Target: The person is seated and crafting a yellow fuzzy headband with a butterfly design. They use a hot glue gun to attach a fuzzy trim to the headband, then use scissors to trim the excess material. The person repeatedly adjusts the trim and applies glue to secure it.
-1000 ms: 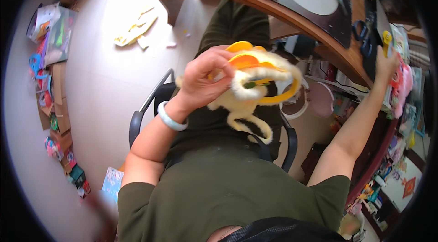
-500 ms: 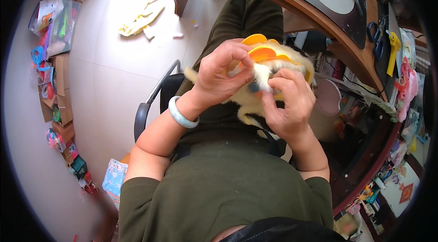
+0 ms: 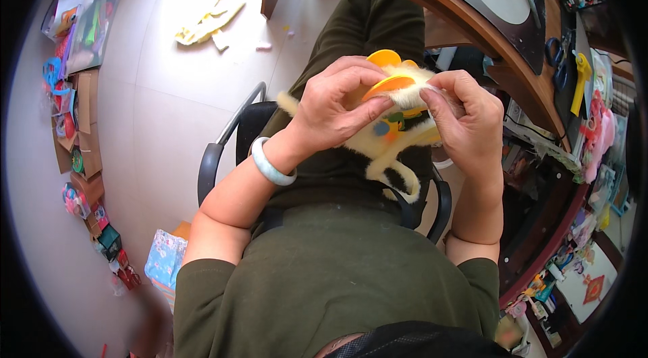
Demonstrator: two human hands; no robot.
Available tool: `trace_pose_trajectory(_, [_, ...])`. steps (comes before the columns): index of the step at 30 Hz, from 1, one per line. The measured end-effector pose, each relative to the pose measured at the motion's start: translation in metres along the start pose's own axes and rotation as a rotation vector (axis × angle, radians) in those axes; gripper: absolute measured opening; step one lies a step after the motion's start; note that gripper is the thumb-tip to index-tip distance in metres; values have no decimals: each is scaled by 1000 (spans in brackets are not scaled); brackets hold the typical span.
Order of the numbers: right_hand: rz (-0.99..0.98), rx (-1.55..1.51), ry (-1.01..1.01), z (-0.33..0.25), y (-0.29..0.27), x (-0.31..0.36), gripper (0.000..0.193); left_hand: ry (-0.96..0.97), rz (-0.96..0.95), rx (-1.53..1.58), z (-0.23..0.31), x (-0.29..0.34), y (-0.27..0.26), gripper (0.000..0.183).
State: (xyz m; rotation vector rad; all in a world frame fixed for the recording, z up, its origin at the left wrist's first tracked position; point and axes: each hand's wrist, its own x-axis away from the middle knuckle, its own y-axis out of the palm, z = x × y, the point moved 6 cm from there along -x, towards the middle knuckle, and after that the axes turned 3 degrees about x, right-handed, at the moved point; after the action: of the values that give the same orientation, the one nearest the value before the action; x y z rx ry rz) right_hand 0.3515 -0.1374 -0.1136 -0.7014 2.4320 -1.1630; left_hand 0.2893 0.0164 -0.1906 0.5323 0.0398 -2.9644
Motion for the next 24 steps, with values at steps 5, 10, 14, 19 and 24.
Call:
trace_pose_trajectory(5, [59, 107, -78, 1, 4, 3, 11, 6, 12, -79, -1, 2, -2, 24])
trace_pose_trajectory(10, [158, 77, -92, 10, 11, 12, 13, -2, 20, -107, -2, 0, -1, 24])
trace_pose_trajectory(14, [163, 57, -31, 16, 16, 15, 14, -40, 15, -210, -4, -4, 1, 24])
trace_pose_trajectory(19, [146, 14, 74, 23, 15, 18, 14, -30, 15, -225, -4, -7, 5, 20])
trace_pose_trajectory(24, [76, -212, 294, 45, 20, 29, 13, -52, 14, -156, -5, -2, 5, 17])
